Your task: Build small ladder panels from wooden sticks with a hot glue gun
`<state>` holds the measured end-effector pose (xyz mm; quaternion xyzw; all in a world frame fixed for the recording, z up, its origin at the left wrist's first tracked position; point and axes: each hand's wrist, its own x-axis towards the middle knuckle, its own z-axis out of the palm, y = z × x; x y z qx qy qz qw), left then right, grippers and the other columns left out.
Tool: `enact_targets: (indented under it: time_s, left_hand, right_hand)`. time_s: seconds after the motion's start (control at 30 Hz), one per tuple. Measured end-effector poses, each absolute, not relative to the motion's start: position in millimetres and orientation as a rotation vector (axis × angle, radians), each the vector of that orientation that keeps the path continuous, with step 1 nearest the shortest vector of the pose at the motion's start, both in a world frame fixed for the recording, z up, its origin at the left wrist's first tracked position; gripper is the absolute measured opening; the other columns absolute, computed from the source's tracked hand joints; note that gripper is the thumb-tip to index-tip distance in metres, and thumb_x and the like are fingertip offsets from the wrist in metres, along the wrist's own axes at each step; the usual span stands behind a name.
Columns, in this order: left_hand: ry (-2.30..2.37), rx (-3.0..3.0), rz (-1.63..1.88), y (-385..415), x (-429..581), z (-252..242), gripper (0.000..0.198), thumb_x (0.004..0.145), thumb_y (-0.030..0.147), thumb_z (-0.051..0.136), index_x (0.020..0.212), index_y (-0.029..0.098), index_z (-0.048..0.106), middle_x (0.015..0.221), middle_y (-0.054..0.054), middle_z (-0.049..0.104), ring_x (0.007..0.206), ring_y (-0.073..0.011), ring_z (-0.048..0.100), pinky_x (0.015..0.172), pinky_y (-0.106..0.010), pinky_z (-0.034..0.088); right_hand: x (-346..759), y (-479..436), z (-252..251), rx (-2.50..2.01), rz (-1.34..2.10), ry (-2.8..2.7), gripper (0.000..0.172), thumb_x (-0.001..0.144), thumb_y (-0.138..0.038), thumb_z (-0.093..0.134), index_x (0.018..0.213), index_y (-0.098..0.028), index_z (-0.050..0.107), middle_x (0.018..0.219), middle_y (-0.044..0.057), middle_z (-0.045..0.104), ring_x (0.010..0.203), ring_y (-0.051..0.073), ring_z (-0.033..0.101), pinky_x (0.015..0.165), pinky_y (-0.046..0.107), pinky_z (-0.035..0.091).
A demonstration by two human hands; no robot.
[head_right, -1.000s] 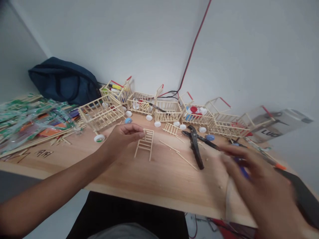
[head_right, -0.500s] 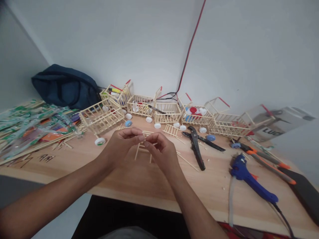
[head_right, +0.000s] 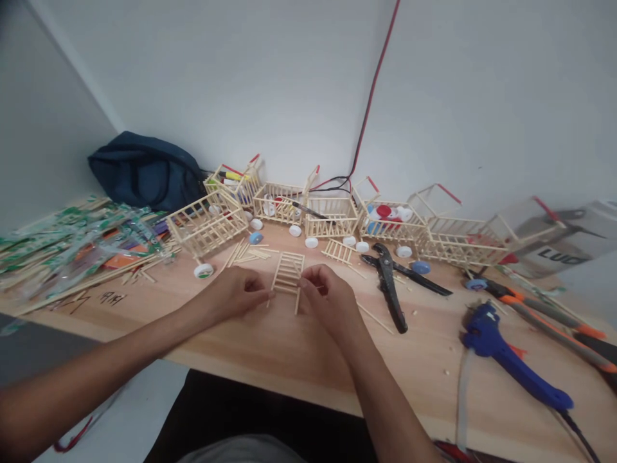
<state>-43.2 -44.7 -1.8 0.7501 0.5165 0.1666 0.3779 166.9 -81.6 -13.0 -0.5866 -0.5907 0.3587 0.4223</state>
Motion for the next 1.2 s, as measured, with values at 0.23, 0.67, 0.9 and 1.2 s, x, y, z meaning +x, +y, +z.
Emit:
enact_targets:
  time_s: [0.23, 0.67, 0.9, 1.2]
  left_hand:
    - [1.227, 1.575, 0.338, -37.6, -28.2, -8.0, 0.013, 0.07, 0.021, 0.059, 0.058, 0.017, 0.058, 0.045, 0.003, 0.058, 0.034, -0.0101, 0.05, 0.037, -0.02, 0.035]
    - [1.128, 1.417, 0.542, -54.1, -37.5, -2.9, 0.008, 0.075, 0.02, 0.059, 0.069, 0.016, 0.054, 0.045, 0.008, 0.048, 0.034, -0.0042, 0.039, 0.036, -0.015, 0.027]
    - [0.93, 1.144, 0.771, -43.9, -30.7, -12.5, 0.023, 0.072, 0.03, 0.074, 0.079, 0.013, 0.059, 0.067, -0.001, 0.067, 0.049, -0.0073, 0.056, 0.045, -0.018, 0.042]
    - [0.882, 1.012, 0.839, -43.2, -29.9, -10.1, 0.022, 0.075, 0.029, 0.075, 0.082, 0.013, 0.061, 0.071, -0.003, 0.071, 0.053, -0.0086, 0.062, 0.05, -0.019, 0.048]
  right_hand:
    - [167.1, -84.5, -14.9, -1.545, 0.939, -1.52, 0.019, 0.081, -0.041, 0.055, 0.08, -0.022, 0.056, 0.074, 0.0, 0.063, 0.069, 0.017, 0.057, 0.062, 0.029, 0.043]
    - [161.7, -91.0, -3.6, -1.291, 1.026, -1.609, 0.013, 0.088, -0.035, 0.055, 0.087, -0.022, 0.054, 0.08, 0.0, 0.064, 0.072, 0.014, 0.06, 0.068, 0.028, 0.047]
    - [165.4, -91.9, -2.2, -1.368, 0.365, -1.88, 0.004, 0.09, -0.022, 0.057, 0.087, -0.021, 0.059, 0.082, 0.001, 0.065, 0.076, 0.016, 0.058, 0.071, 0.029, 0.045]
    - [167.4, -90.8, -2.3, -1.325, 0.039, -1.878, 0.006, 0.091, -0.017, 0.057, 0.089, -0.021, 0.059, 0.084, 0.001, 0.064, 0.078, 0.014, 0.059, 0.071, 0.027, 0.045]
